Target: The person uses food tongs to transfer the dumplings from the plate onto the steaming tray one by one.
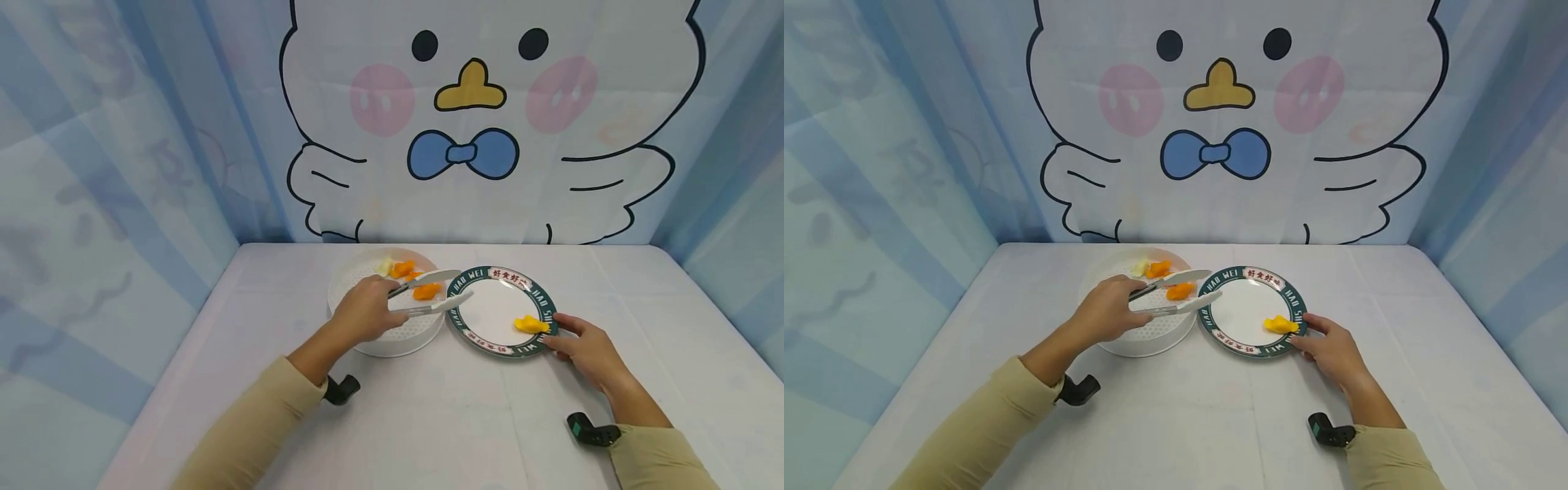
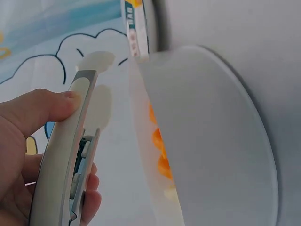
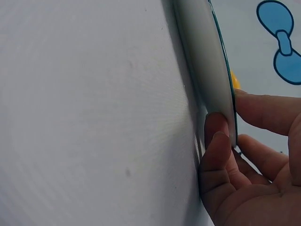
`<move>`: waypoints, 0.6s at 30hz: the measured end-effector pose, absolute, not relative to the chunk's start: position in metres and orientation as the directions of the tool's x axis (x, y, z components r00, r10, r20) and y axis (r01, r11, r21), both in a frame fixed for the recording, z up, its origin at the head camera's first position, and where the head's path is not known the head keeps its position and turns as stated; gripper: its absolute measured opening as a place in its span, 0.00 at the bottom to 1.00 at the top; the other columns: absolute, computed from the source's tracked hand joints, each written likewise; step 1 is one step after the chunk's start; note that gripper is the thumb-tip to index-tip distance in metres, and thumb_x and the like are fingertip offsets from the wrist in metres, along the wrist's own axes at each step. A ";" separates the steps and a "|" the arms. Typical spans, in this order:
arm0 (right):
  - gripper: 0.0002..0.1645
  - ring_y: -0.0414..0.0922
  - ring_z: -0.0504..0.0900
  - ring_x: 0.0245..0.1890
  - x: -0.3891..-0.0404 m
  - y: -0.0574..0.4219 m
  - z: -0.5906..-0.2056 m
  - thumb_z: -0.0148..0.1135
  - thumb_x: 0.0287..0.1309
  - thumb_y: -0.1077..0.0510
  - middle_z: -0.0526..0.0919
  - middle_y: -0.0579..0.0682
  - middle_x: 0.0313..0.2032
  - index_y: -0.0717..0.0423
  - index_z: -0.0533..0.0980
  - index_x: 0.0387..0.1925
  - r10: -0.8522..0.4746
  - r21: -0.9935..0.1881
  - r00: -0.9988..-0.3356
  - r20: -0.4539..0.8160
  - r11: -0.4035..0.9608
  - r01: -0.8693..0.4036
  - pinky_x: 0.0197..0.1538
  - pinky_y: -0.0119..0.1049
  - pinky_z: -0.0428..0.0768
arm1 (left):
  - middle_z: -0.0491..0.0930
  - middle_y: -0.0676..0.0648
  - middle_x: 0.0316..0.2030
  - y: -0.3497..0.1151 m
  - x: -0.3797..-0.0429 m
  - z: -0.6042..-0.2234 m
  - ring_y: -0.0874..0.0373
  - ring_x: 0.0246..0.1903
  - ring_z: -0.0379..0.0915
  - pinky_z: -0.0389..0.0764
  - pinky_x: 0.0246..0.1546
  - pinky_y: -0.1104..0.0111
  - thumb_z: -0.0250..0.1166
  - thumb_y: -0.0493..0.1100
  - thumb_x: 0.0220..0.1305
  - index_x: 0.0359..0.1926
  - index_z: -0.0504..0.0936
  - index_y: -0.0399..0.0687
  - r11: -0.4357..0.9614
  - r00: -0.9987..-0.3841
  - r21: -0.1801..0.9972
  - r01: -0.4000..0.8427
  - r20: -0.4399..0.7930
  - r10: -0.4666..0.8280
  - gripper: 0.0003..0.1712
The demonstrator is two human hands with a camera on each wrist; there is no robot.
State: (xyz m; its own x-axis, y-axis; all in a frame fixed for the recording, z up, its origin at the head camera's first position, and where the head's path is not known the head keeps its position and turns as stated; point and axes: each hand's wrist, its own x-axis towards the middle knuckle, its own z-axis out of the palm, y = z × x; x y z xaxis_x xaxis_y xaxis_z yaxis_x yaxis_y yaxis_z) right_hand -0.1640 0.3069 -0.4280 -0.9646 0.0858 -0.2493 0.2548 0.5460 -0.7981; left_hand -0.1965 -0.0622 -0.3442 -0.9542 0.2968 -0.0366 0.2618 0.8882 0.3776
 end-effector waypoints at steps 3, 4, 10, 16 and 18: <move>0.44 0.51 0.76 0.43 -0.164 0.307 -0.428 0.63 0.66 0.54 0.57 0.70 0.71 0.67 0.54 0.75 0.085 -0.798 -0.965 -0.248 0.547 0.253 0.38 0.26 0.76 | 0.80 0.47 0.53 -0.050 -0.197 -0.347 0.54 0.46 0.73 0.76 0.54 0.60 0.74 0.52 0.58 0.63 0.80 0.47 0.883 -0.944 0.368 0.291 -0.039 0.328 0.33; 0.45 0.51 0.76 0.43 -0.164 0.307 -0.428 0.63 0.66 0.54 0.57 0.70 0.71 0.67 0.54 0.75 0.083 -0.798 -0.965 -0.248 0.547 0.252 0.38 0.26 0.76 | 0.81 0.47 0.53 -0.045 -0.197 -0.348 0.54 0.47 0.73 0.75 0.55 0.60 0.75 0.52 0.58 0.63 0.80 0.47 0.881 -0.940 0.363 0.302 -0.039 0.338 0.33; 0.44 0.52 0.75 0.44 -0.163 0.307 -0.426 0.63 0.66 0.53 0.57 0.70 0.71 0.67 0.54 0.75 0.076 -0.798 -0.965 -0.252 0.547 0.251 0.39 0.26 0.77 | 0.80 0.51 0.46 -0.023 -0.202 -0.354 0.57 0.40 0.71 0.76 0.46 0.66 0.75 0.53 0.57 0.61 0.82 0.49 0.873 -0.924 0.361 0.328 -0.070 0.376 0.31; 0.44 0.51 0.76 0.42 -0.164 0.308 -0.427 0.63 0.66 0.53 0.58 0.69 0.71 0.67 0.55 0.75 0.075 -0.796 -0.965 -0.251 0.551 0.250 0.38 0.27 0.77 | 0.82 0.51 0.42 -0.006 -0.204 -0.360 0.58 0.35 0.71 0.74 0.36 0.71 0.74 0.52 0.58 0.58 0.83 0.47 0.840 -0.892 0.395 0.372 -0.097 0.441 0.28; 0.45 0.50 0.75 0.42 -0.165 0.308 -0.427 0.63 0.66 0.53 0.58 0.69 0.71 0.67 0.55 0.75 0.076 -0.795 -0.965 -0.252 0.552 0.251 0.38 0.28 0.76 | 0.82 0.51 0.42 -0.002 -0.205 -0.363 0.58 0.34 0.71 0.74 0.34 0.72 0.74 0.50 0.58 0.58 0.83 0.46 0.826 -0.881 0.406 0.391 -0.096 0.464 0.27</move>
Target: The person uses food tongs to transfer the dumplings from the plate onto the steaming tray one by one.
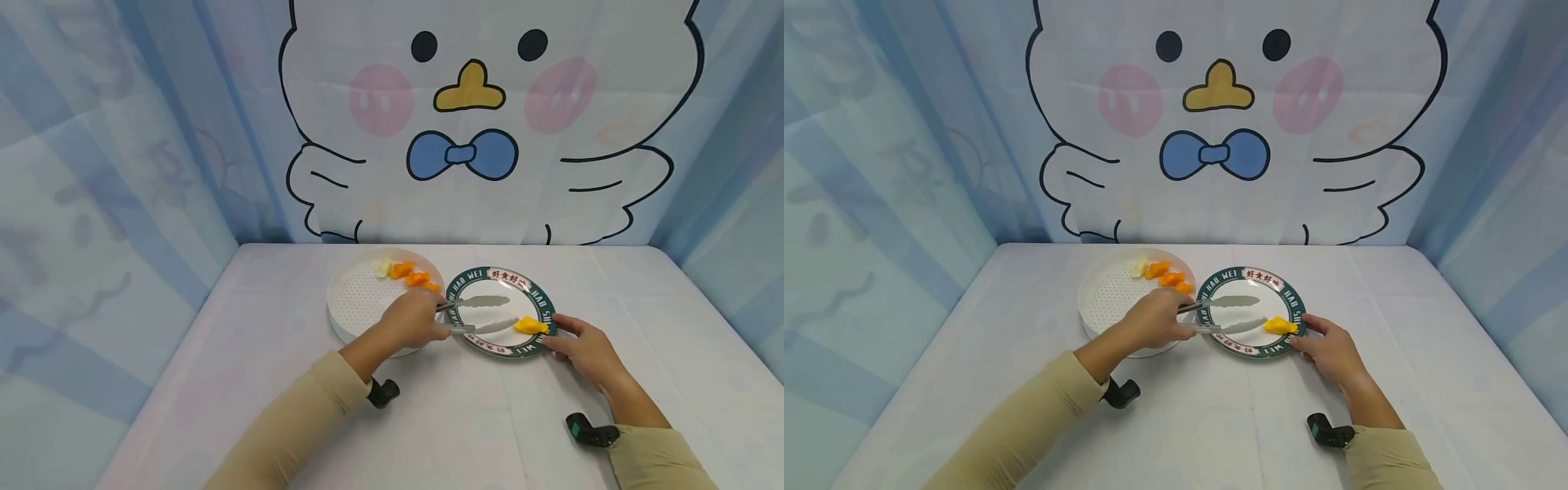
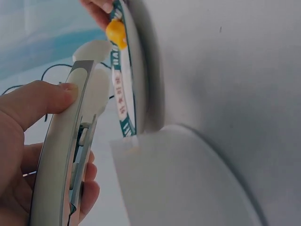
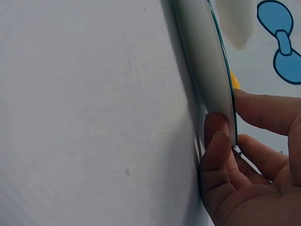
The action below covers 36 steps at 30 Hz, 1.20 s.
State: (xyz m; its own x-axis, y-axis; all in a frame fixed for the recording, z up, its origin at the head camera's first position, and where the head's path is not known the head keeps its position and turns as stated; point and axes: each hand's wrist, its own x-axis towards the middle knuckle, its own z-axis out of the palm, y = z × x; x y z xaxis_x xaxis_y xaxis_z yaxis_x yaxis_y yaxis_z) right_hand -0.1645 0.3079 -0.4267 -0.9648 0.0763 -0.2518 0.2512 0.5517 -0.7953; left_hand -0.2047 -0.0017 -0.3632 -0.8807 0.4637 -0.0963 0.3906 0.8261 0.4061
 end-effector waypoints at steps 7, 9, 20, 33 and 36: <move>0.45 0.51 0.75 0.42 -0.165 0.307 -0.425 0.63 0.66 0.52 0.59 0.69 0.71 0.66 0.55 0.75 0.083 -0.791 -0.964 -0.252 0.556 0.255 0.38 0.29 0.76 | 0.79 0.54 0.37 0.011 -0.206 -0.373 0.60 0.32 0.70 0.72 0.30 0.73 0.74 0.49 0.58 0.57 0.84 0.47 0.824 -0.870 0.394 0.408 -0.105 0.481 0.27; 0.45 0.51 0.75 0.42 -0.164 0.307 -0.425 0.63 0.66 0.52 0.59 0.69 0.71 0.66 0.54 0.75 0.082 -0.793 -0.964 -0.253 0.553 0.256 0.38 0.29 0.76 | 0.79 0.54 0.36 0.014 -0.206 -0.374 0.60 0.32 0.70 0.72 0.30 0.73 0.74 0.50 0.57 0.56 0.84 0.47 0.825 -0.869 0.385 0.413 -0.104 0.484 0.26; 0.45 0.51 0.75 0.42 -0.163 0.308 -0.427 0.63 0.67 0.52 0.58 0.69 0.71 0.66 0.54 0.75 0.077 -0.798 -0.964 -0.253 0.547 0.253 0.38 0.29 0.76 | 0.79 0.53 0.39 0.027 -0.205 -0.376 0.60 0.36 0.69 0.72 0.35 0.73 0.74 0.51 0.59 0.55 0.85 0.46 0.827 -0.861 0.348 0.441 -0.095 0.499 0.25; 0.45 0.51 0.75 0.42 -0.164 0.307 -0.427 0.63 0.67 0.52 0.58 0.69 0.71 0.66 0.54 0.75 0.078 -0.798 -0.963 -0.257 0.545 0.257 0.38 0.29 0.76 | 0.78 0.54 0.37 0.027 -0.203 -0.376 0.61 0.35 0.70 0.72 0.35 0.73 0.73 0.51 0.60 0.54 0.85 0.48 0.831 -0.867 0.344 0.438 -0.085 0.492 0.23; 0.45 0.50 0.76 0.42 -0.165 0.307 -0.426 0.63 0.67 0.52 0.59 0.69 0.71 0.66 0.54 0.75 0.074 -0.800 -0.963 -0.259 0.542 0.257 0.38 0.29 0.76 | 0.78 0.55 0.36 0.023 -0.202 -0.372 0.61 0.33 0.70 0.73 0.32 0.72 0.73 0.52 0.59 0.55 0.85 0.48 0.830 -0.872 0.369 0.419 -0.092 0.481 0.24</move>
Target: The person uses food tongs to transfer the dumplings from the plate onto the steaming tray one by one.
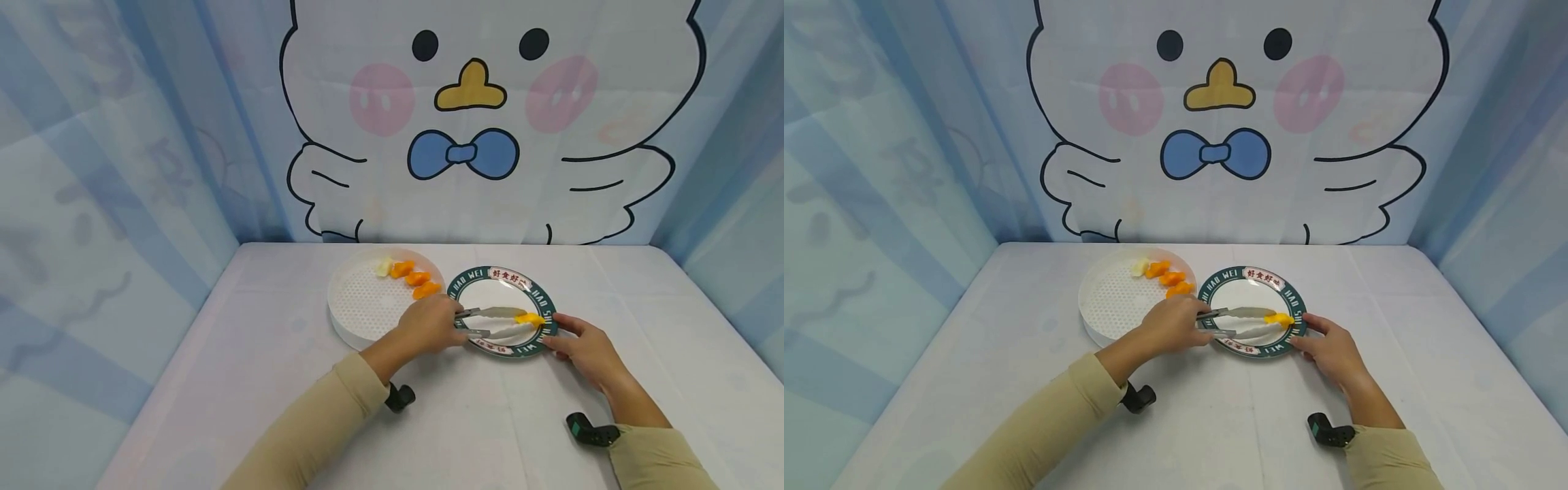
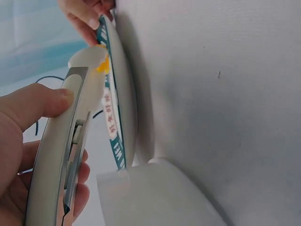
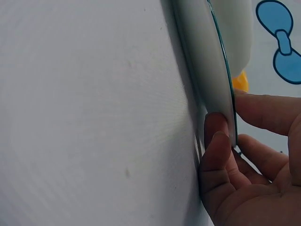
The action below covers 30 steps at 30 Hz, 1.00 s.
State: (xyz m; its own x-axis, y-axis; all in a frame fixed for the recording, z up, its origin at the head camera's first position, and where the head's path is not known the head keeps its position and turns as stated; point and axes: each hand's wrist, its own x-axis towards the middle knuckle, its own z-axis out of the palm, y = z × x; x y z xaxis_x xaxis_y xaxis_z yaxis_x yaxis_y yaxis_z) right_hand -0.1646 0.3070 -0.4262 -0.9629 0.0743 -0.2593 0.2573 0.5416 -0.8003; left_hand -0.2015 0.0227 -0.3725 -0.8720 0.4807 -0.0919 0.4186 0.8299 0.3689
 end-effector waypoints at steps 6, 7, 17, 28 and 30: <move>0.45 0.49 0.76 0.41 -0.165 0.306 -0.424 0.63 0.66 0.53 0.59 0.69 0.71 0.67 0.54 0.75 0.079 -0.798 -0.962 -0.261 0.543 0.261 0.38 0.29 0.76 | 0.80 0.56 0.35 0.006 -0.199 -0.364 0.60 0.28 0.70 0.72 0.27 0.72 0.72 0.50 0.60 0.57 0.84 0.49 0.819 -0.884 0.411 0.400 -0.064 0.464 0.25; 0.45 0.49 0.76 0.42 -0.165 0.306 -0.424 0.63 0.66 0.53 0.59 0.69 0.71 0.67 0.54 0.75 0.079 -0.797 -0.961 -0.263 0.544 0.263 0.38 0.29 0.76 | 0.80 0.55 0.36 0.003 -0.199 -0.363 0.60 0.29 0.71 0.72 0.27 0.73 0.72 0.50 0.60 0.57 0.84 0.49 0.817 -0.885 0.412 0.404 -0.050 0.463 0.25; 0.45 0.48 0.76 0.42 -0.164 0.304 -0.425 0.63 0.66 0.54 0.58 0.70 0.71 0.67 0.54 0.75 0.085 -0.801 -0.963 -0.257 0.539 0.261 0.38 0.28 0.76 | 0.82 0.53 0.50 -0.033 -0.197 -0.347 0.57 0.41 0.73 0.77 0.44 0.66 0.72 0.51 0.60 0.60 0.83 0.50 0.846 -0.916 0.368 0.385 0.038 0.400 0.27; 0.44 0.46 0.77 0.40 -0.162 0.305 -0.425 0.63 0.65 0.56 0.58 0.72 0.70 0.70 0.55 0.74 0.070 -0.814 -0.971 -0.230 0.533 0.231 0.38 0.27 0.77 | 0.82 0.47 0.50 -0.070 -0.198 -0.343 0.55 0.40 0.74 0.77 0.43 0.62 0.74 0.51 0.59 0.59 0.83 0.45 0.850 -0.931 0.388 0.357 0.070 0.359 0.28; 0.44 0.46 0.77 0.40 -0.162 0.305 -0.425 0.63 0.65 0.56 0.58 0.72 0.70 0.70 0.55 0.74 0.070 -0.816 -0.971 -0.229 0.530 0.230 0.38 0.27 0.77 | 0.82 0.46 0.51 -0.077 -0.198 -0.343 0.55 0.41 0.74 0.77 0.44 0.61 0.74 0.51 0.59 0.60 0.82 0.45 0.854 -0.936 0.390 0.344 0.067 0.347 0.29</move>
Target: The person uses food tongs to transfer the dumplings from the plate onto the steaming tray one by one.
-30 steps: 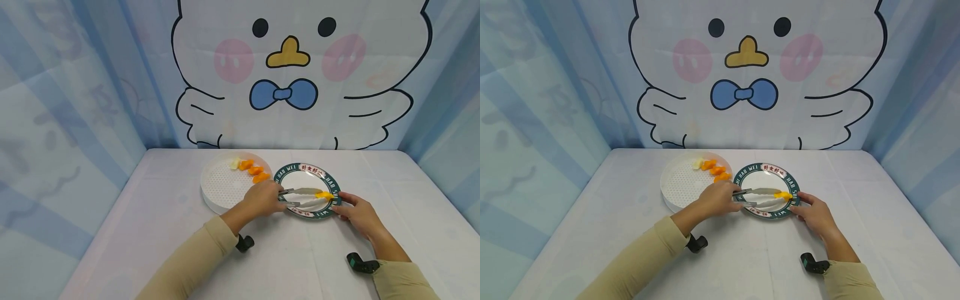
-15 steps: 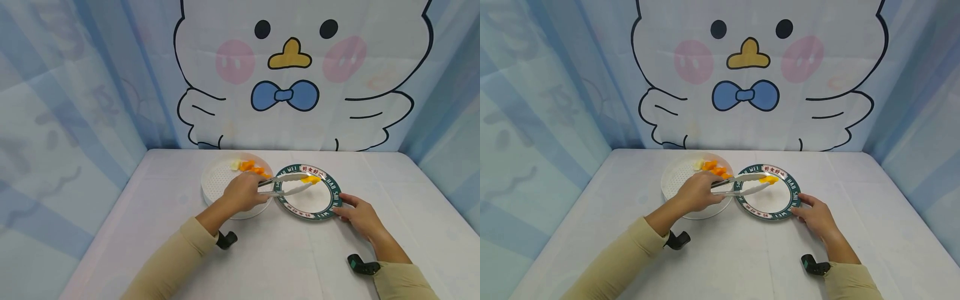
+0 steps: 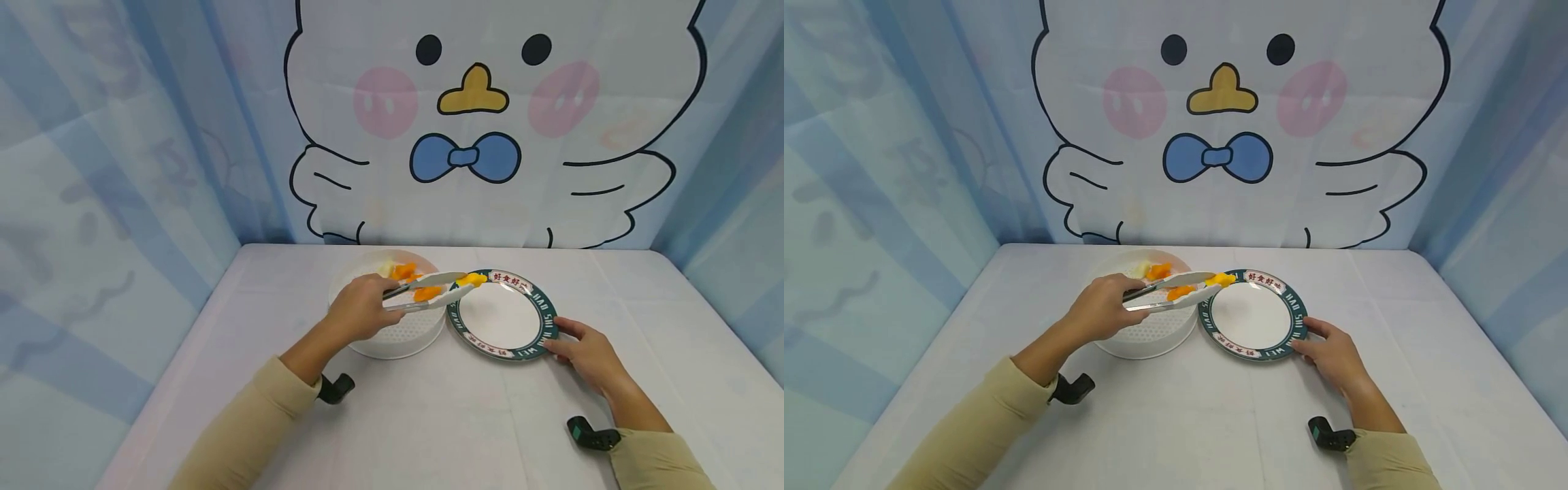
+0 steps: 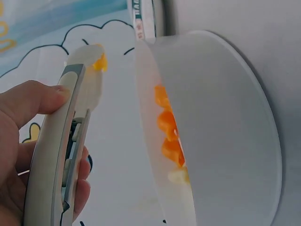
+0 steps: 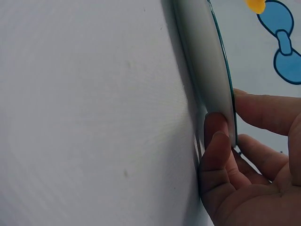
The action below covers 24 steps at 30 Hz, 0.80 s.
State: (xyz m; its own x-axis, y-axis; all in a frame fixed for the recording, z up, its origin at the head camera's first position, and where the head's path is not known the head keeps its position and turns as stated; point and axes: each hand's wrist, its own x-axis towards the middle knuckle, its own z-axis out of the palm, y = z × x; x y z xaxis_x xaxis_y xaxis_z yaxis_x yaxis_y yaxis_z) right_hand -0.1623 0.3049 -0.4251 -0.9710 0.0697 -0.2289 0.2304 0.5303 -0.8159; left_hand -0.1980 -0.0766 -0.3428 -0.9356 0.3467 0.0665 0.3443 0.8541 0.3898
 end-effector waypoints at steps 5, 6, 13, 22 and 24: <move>0.44 0.45 0.77 0.40 -0.162 0.305 -0.426 0.63 0.65 0.57 0.58 0.72 0.70 0.70 0.54 0.74 0.067 -0.821 -0.972 -0.226 0.524 0.227 0.38 0.27 0.77 | 0.81 0.45 0.53 -0.096 -0.195 -0.343 0.54 0.44 0.75 0.77 0.47 0.59 0.74 0.51 0.59 0.60 0.82 0.45 0.872 -0.948 0.380 0.310 0.056 0.312 0.30; 0.44 0.45 0.77 0.39 -0.162 0.305 -0.427 0.63 0.65 0.56 0.58 0.72 0.70 0.70 0.54 0.74 0.066 -0.821 -0.972 -0.225 0.524 0.226 0.38 0.27 0.77 | 0.81 0.45 0.53 -0.100 -0.195 -0.344 0.54 0.45 0.75 0.77 0.47 0.59 0.74 0.51 0.59 0.60 0.82 0.45 0.874 -0.951 0.380 0.302 0.052 0.306 0.30; 0.44 0.47 0.77 0.41 -0.163 0.306 -0.426 0.62 0.66 0.56 0.58 0.72 0.70 0.70 0.54 0.74 0.066 -0.814 -0.972 -0.224 0.535 0.224 0.38 0.27 0.77 | 0.81 0.44 0.53 -0.119 -0.192 -0.347 0.53 0.44 0.75 0.77 0.45 0.58 0.73 0.50 0.60 0.59 0.82 0.42 0.881 -0.956 0.376 0.287 0.047 0.291 0.29; 0.44 0.49 0.76 0.42 -0.162 0.304 -0.426 0.62 0.66 0.56 0.58 0.71 0.70 0.68 0.53 0.75 0.079 -0.806 -0.968 -0.239 0.540 0.243 0.38 0.27 0.76 | 0.82 0.44 0.51 -0.128 -0.188 -0.354 0.53 0.42 0.75 0.77 0.44 0.59 0.73 0.50 0.58 0.58 0.83 0.42 0.885 -0.959 0.380 0.270 0.024 0.283 0.29; 0.44 0.50 0.77 0.43 -0.162 0.305 -0.426 0.62 0.67 0.55 0.58 0.71 0.70 0.68 0.54 0.75 0.079 -0.800 -0.968 -0.238 0.549 0.242 0.39 0.27 0.76 | 0.82 0.44 0.51 -0.129 -0.187 -0.356 0.54 0.41 0.75 0.77 0.44 0.59 0.74 0.50 0.58 0.58 0.83 0.42 0.887 -0.960 0.381 0.259 0.003 0.279 0.29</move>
State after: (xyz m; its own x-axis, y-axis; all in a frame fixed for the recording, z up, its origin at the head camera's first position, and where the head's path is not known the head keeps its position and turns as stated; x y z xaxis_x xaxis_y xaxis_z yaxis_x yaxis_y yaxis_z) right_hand -0.1618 0.3045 -0.4259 -0.9679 0.0794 -0.2384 0.2421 0.5490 -0.8000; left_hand -0.1871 -0.1290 -0.3564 -0.9603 0.2789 0.0033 0.2591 0.8875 0.3812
